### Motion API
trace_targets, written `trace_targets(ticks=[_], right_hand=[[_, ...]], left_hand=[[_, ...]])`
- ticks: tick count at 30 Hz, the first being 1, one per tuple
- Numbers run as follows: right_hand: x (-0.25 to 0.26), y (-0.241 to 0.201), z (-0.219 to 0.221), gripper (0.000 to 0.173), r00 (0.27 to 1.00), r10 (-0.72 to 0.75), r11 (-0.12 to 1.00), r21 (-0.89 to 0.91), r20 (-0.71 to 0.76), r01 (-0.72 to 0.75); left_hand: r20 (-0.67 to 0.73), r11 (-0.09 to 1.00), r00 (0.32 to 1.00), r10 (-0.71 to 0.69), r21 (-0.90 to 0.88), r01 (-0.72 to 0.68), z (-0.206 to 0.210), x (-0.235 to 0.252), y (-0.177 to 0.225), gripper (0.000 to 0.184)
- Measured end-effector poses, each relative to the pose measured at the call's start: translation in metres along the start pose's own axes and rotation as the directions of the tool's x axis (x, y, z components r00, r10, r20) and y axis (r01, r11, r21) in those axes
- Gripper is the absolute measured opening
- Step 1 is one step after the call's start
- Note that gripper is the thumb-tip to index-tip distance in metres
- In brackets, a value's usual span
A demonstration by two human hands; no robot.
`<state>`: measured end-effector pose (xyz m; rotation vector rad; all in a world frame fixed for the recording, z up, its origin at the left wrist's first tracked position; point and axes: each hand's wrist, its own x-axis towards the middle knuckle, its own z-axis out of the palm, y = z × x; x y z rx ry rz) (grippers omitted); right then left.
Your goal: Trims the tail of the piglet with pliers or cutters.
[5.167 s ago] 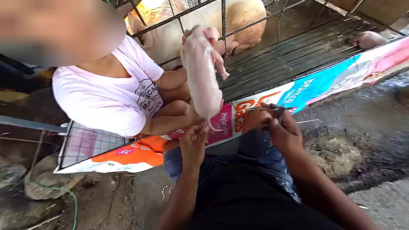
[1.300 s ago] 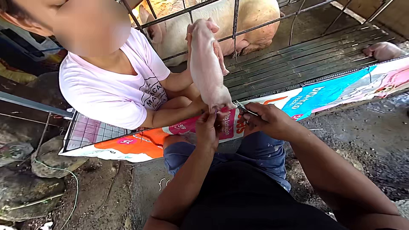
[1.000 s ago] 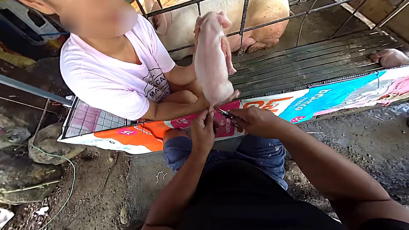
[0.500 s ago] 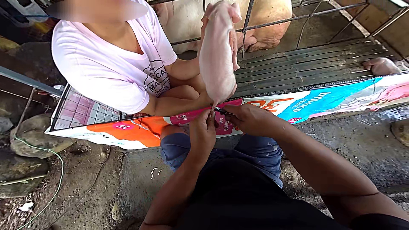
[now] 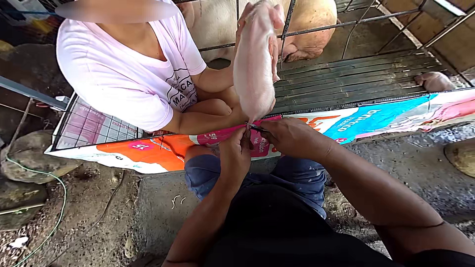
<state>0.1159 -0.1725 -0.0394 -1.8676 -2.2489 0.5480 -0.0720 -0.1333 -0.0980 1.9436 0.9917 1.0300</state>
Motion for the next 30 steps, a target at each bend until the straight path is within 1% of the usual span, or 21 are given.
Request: trace_targets(ticks=[5,9,12,17,20,25,30], right_hand=[[-0.001,-0.004,-0.005,0.017,1.0,0.004,0.999,-0.042,0.008,-0.004],[-0.001,-0.006,-0.006,0.024,0.999,0.035,0.998,-0.06,0.018,-0.033],[-0.001,-0.009,-0.006,0.023,0.998,0.049,0.996,-0.073,0.025,-0.047],[-0.004,-0.009,-0.003,0.024,1.0,0.021,0.997,-0.078,-0.02,-0.022],[-0.005,-0.013,-0.006,0.025,0.999,0.033,0.996,-0.08,-0.029,-0.035],[-0.006,-0.016,-0.01,0.024,0.997,0.015,0.995,-0.097,-0.07,-0.022],[-0.004,-0.019,-0.016,0.021,0.999,0.028,0.994,-0.105,-0.044,-0.033]], left_hand=[[0.0,1.0,1.0,-0.011,-0.02,0.011,-0.002,-0.001,0.0,0.022],[0.006,0.999,1.0,-0.019,-0.039,0.019,-0.002,-0.001,-0.001,0.022],[0.007,0.998,1.0,-0.012,-0.055,0.013,-0.001,-0.002,-0.002,0.022],[0.016,0.997,1.0,-0.018,-0.078,0.019,-0.002,-0.003,-0.002,0.022],[0.01,0.996,1.0,-0.016,-0.083,0.017,-0.002,-0.003,-0.001,0.022],[-0.008,0.998,1.0,0.017,-0.066,-0.018,-0.006,-0.002,0.004,0.019],[-0.043,0.998,0.997,0.058,-0.012,-0.058,-0.008,0.007,0.011,0.023]])
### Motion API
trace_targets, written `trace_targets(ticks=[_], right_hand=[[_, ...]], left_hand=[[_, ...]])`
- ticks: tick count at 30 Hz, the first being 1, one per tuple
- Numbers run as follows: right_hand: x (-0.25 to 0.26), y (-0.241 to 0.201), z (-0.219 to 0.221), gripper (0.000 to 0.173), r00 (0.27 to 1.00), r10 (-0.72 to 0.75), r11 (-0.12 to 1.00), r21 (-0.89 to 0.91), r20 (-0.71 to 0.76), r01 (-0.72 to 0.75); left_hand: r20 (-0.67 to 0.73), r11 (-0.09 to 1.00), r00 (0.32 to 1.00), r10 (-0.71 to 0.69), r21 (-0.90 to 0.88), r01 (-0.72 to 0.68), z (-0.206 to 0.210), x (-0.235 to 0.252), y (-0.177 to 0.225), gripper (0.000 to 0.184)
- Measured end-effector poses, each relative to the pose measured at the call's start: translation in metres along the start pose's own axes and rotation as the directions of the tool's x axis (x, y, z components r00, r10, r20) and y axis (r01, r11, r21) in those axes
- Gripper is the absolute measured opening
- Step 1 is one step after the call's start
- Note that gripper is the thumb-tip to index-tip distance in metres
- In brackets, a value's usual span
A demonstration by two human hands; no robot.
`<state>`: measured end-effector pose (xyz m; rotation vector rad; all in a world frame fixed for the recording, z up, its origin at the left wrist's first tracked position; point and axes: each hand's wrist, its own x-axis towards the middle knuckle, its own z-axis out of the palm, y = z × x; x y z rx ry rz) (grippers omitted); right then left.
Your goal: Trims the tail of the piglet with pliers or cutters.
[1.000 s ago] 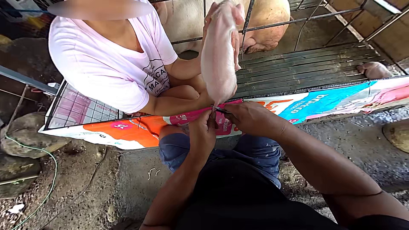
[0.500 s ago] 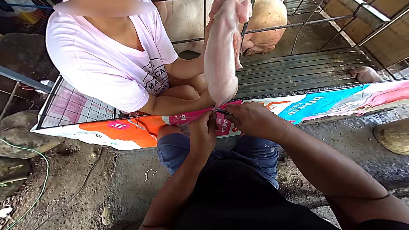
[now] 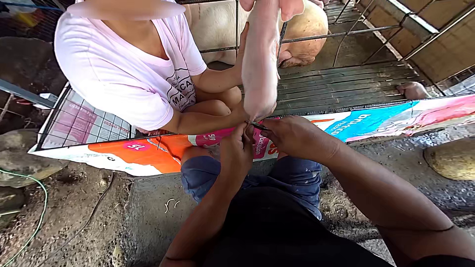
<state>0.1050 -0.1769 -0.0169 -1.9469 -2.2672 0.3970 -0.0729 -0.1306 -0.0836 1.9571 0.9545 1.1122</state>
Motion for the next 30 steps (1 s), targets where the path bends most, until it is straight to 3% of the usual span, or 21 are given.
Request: trace_targets(ticks=[9,23,30], right_hand=[[0.002,-0.002,0.001,0.02,1.0,0.008,1.0,0.009,0.017,-0.008],[0.003,0.006,-0.011,0.02,0.996,0.073,0.997,0.019,-0.047,-0.072],[0.001,0.005,-0.005,0.022,0.998,0.058,0.997,0.051,-0.013,-0.057]], left_hand=[[-0.018,0.976,0.999,0.042,0.213,-0.037,-0.004,0.0,-0.002,0.024],[-0.1,0.982,0.987,0.129,0.148,-0.113,0.006,0.015,0.007,0.034],[-0.164,0.956,0.955,0.246,0.204,-0.211,0.01,0.015,0.004,0.016]])
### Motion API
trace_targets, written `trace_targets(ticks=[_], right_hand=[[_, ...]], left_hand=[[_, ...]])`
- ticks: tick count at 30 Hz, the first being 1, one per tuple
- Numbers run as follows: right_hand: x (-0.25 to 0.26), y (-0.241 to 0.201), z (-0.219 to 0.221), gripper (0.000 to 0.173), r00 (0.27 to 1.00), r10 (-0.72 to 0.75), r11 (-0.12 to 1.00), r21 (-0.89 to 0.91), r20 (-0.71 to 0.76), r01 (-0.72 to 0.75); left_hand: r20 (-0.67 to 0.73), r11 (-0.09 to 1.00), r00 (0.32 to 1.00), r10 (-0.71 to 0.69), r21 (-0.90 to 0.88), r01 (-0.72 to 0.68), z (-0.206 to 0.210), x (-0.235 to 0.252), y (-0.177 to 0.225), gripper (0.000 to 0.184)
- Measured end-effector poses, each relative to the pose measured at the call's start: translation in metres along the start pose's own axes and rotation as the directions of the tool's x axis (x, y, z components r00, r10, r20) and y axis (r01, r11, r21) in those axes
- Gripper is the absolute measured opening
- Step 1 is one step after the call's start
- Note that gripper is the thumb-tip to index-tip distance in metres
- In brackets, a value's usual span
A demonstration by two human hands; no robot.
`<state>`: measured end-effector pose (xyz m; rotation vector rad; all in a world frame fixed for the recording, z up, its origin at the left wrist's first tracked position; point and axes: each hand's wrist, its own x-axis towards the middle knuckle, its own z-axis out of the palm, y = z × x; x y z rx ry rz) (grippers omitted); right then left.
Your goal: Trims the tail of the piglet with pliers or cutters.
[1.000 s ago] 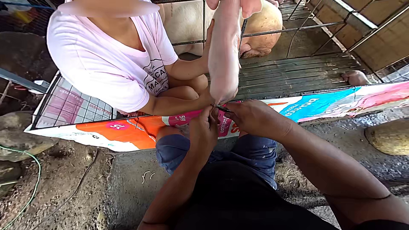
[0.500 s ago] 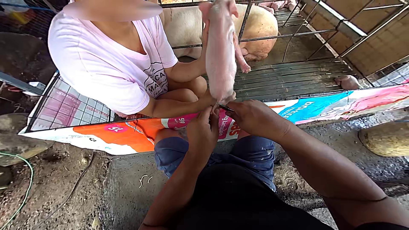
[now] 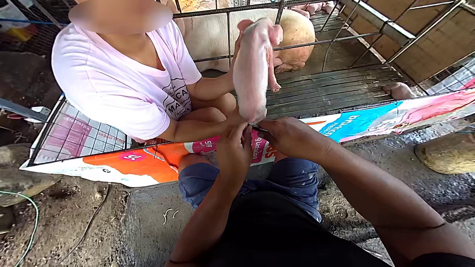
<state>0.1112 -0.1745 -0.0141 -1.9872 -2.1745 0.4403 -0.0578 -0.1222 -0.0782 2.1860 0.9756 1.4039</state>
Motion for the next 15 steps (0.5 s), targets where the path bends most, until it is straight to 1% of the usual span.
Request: trace_targets(ticks=[4,7,9,15], right_hand=[[-0.0011,-0.0018,0.002,0.022,1.0,0.011,1.0,0.007,0.017,-0.011],[-0.0012,-0.0016,0.0035,0.021,1.0,0.011,1.0,0.014,0.01,-0.011],[-0.0013,-0.0017,0.0041,0.021,1.0,0.014,1.0,0.01,0.009,-0.014],[-0.004,-0.0013,0.0041,0.021,1.0,0.019,1.0,0.001,0.001,-0.019]], left_hand=[[-0.004,0.998,0.999,-0.044,-0.048,0.044,-0.0018,-0.0063,-0.0027,0.014],[0.034,0.99,0.994,-0.108,-0.091,0.111,-0.0029,-0.0068,-0.0032,0.015],[0.062,0.987,0.989,-0.136,-0.084,0.141,-0.0034,-0.0056,-0.0028,0.015],[0.098,0.983,0.982,-0.162,-0.07,0.169,-0.0047,-0.0034,0.0006,0.014]])
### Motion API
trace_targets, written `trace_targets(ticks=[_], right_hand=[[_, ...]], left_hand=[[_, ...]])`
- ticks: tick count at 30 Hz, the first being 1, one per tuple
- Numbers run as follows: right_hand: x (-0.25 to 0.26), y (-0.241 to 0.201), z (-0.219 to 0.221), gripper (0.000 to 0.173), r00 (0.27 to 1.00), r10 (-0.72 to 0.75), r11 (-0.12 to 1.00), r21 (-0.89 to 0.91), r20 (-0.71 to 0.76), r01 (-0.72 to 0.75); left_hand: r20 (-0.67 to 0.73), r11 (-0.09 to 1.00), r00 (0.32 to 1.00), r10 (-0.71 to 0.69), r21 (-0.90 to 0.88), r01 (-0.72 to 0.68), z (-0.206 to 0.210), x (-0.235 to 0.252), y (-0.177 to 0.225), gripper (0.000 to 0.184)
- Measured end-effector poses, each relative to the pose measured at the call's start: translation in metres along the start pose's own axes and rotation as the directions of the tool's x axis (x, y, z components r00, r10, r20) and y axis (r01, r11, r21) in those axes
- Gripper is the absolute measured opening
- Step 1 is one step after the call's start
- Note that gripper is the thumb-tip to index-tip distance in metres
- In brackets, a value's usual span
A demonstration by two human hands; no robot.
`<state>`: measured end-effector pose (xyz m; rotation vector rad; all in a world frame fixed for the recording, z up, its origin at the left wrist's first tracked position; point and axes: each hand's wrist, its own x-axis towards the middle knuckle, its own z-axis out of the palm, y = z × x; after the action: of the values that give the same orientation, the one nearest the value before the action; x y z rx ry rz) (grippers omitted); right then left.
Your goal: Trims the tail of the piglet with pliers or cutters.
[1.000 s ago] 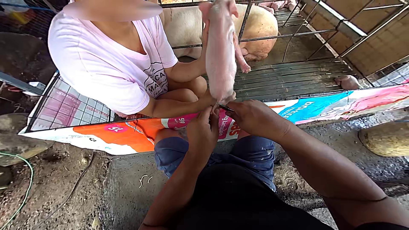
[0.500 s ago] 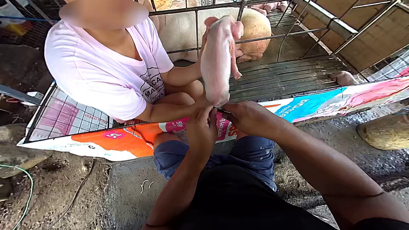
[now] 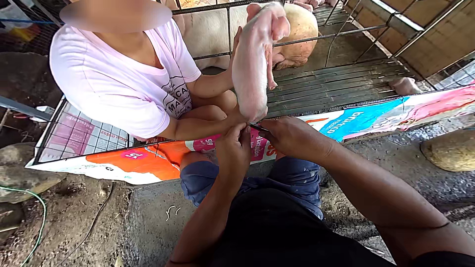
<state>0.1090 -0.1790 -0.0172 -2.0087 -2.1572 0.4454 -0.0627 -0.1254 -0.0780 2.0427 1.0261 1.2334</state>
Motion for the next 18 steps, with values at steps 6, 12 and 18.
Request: trace_targets(ticks=[6,12,18], right_hand=[[-0.001,0.002,0.001,0.021,1.0,-0.008,1.0,-0.003,-0.007,0.008],[-0.002,0.001,-0.003,0.021,1.0,-0.005,1.0,0.006,-0.027,0.005],[-0.001,-0.002,-0.012,0.021,0.998,-0.021,1.0,0.001,-0.064,0.021]], left_hand=[[-0.005,1.0,1.0,0.003,0.001,-0.003,0.002,0.0,0.001,0.012],[-0.016,1.0,1.0,0.006,-0.029,-0.006,0.003,0.0,0.001,0.013],[-0.039,0.996,0.999,0.015,-0.09,-0.019,0.003,0.006,0.005,0.015]])
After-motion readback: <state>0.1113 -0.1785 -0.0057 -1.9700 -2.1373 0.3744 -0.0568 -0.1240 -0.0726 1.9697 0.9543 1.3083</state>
